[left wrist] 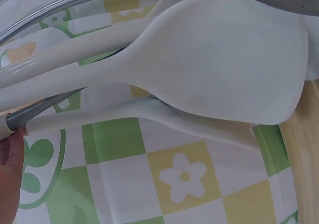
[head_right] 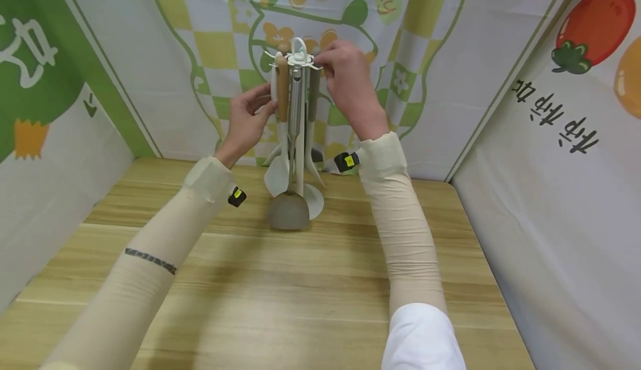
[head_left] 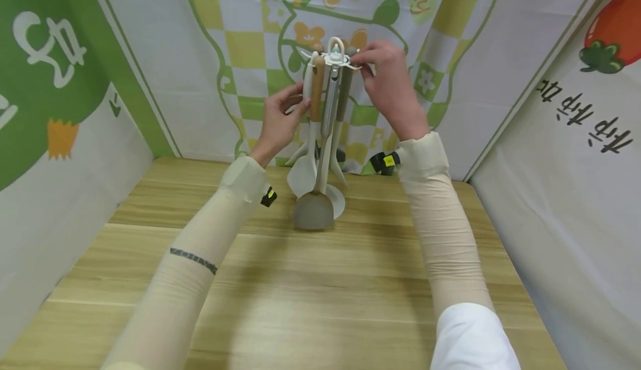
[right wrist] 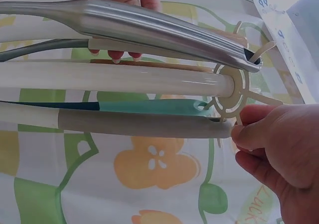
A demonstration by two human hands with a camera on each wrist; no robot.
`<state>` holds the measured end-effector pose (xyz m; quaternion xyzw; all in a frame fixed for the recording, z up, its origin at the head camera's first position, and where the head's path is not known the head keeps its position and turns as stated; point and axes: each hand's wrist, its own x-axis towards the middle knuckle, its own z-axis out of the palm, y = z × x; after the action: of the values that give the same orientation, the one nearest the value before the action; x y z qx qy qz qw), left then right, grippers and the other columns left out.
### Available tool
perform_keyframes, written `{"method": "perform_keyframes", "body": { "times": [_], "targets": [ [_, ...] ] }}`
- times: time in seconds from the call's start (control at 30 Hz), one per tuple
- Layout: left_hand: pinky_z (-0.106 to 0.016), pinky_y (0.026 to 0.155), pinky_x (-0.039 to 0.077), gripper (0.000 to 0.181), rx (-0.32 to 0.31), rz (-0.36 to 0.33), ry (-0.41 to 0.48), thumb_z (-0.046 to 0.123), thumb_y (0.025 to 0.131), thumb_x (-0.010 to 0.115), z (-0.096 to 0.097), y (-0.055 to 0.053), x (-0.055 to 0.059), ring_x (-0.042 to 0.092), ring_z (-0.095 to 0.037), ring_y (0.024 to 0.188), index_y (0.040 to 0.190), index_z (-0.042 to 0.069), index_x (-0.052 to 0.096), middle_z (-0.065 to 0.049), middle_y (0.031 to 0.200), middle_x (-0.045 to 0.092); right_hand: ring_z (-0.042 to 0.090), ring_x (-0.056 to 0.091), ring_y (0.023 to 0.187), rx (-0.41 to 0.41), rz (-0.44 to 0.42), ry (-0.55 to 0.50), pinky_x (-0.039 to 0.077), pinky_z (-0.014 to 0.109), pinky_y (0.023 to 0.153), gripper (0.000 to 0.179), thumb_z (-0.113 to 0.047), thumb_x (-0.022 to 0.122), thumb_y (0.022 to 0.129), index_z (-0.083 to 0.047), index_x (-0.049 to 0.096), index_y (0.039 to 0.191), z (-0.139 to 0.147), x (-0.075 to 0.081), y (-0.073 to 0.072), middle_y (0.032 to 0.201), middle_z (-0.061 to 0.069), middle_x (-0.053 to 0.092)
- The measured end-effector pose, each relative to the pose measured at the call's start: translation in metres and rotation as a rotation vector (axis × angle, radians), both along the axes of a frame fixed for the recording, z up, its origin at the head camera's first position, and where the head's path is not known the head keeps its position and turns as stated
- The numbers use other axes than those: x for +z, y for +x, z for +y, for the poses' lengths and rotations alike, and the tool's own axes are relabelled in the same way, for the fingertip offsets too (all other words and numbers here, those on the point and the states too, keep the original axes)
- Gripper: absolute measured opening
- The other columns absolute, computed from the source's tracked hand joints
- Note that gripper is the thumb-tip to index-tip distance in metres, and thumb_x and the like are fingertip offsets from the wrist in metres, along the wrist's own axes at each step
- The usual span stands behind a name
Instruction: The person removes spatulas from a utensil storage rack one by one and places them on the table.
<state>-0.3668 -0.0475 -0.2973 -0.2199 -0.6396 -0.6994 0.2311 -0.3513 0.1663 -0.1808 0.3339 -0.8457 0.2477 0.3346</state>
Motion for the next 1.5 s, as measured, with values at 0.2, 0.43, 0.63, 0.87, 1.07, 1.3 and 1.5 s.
{"method": "perform_keyframes", "body": {
  "times": [0.2,0.43,0.63,0.87,1.07,1.3,1.5],
  "targets": [
    [-0.031,0.096,0.059,0.038,0.017,0.004,0.007,-0.006,0.095,0.065,0.0,0.003,0.002,0.069,-0.019,0.108,0.134,-0.007,0.061,-0.025,0.132,0.063,0.032,0.067,0.1,-0.013,-0.016,0.038,0.056,0.035,0.093,0.02,0.007,0.06,0.098,0.003,0.078,0.104,-0.001,0.005,0.001,0.104,0.02,0.074],
    [-0.03,0.097,0.059,0.039,0.059,0.01,0.013,-0.006,0.096,0.065,-0.001,0.008,0.003,0.069,-0.021,0.11,0.135,-0.004,0.061,-0.023,0.132,0.064,0.03,0.068,0.105,-0.03,-0.054,0.058,0.057,0.036,0.096,0.021,0.007,0.06,0.098,0.002,0.078,0.106,-0.006,0.008,0.0,0.108,0.018,0.074],
    [-0.031,0.099,0.058,0.038,0.069,0.01,0.059,-0.005,0.096,0.065,0.002,0.01,0.001,0.069,-0.023,0.11,0.133,-0.004,0.063,-0.024,0.128,0.064,0.03,0.067,0.104,-0.026,-0.023,0.029,0.056,0.033,0.095,0.02,0.008,0.061,0.097,0.003,0.078,0.105,-0.007,0.003,-0.003,0.107,0.019,0.074],
    [-0.029,0.098,0.058,0.038,0.114,0.011,0.09,-0.005,0.096,0.064,0.002,0.011,0.003,0.068,-0.023,0.11,0.134,-0.004,0.061,-0.023,0.13,0.064,0.032,0.066,0.107,-0.014,0.0,-0.002,0.055,0.032,0.098,0.02,0.009,0.06,0.096,0.004,0.078,0.105,-0.006,-0.003,-0.006,0.109,0.02,0.074],
    [-0.028,0.097,0.058,0.038,0.141,0.011,0.106,-0.004,0.095,0.067,0.002,0.012,0.006,0.067,-0.023,0.109,0.133,-0.003,0.062,-0.021,0.13,0.065,0.033,0.066,0.108,-0.017,-0.011,-0.012,0.055,0.033,0.098,0.02,0.008,0.059,0.097,0.004,0.077,0.106,-0.004,-0.003,-0.004,0.111,0.02,0.074],
    [-0.03,0.098,0.058,0.039,0.163,0.037,0.12,-0.003,0.093,0.069,0.003,0.016,0.008,0.067,-0.026,0.11,0.132,-0.002,0.063,-0.022,0.13,0.065,0.033,0.065,0.108,-0.009,0.01,-0.021,0.055,0.034,0.096,0.019,0.007,0.059,0.098,0.005,0.077,0.105,-0.002,-0.005,-0.004,0.111,0.02,0.074],
    [-0.032,0.096,0.06,0.039,0.173,0.082,0.106,-0.004,0.093,0.069,0.002,0.016,0.005,0.067,-0.024,0.107,0.131,-0.003,0.063,-0.022,0.126,0.066,0.033,0.066,0.108,-0.011,0.009,-0.026,0.056,0.033,0.096,0.019,0.007,0.06,0.098,0.004,0.078,0.104,-0.001,-0.004,-0.003,0.11,0.02,0.074]
  ]
}}
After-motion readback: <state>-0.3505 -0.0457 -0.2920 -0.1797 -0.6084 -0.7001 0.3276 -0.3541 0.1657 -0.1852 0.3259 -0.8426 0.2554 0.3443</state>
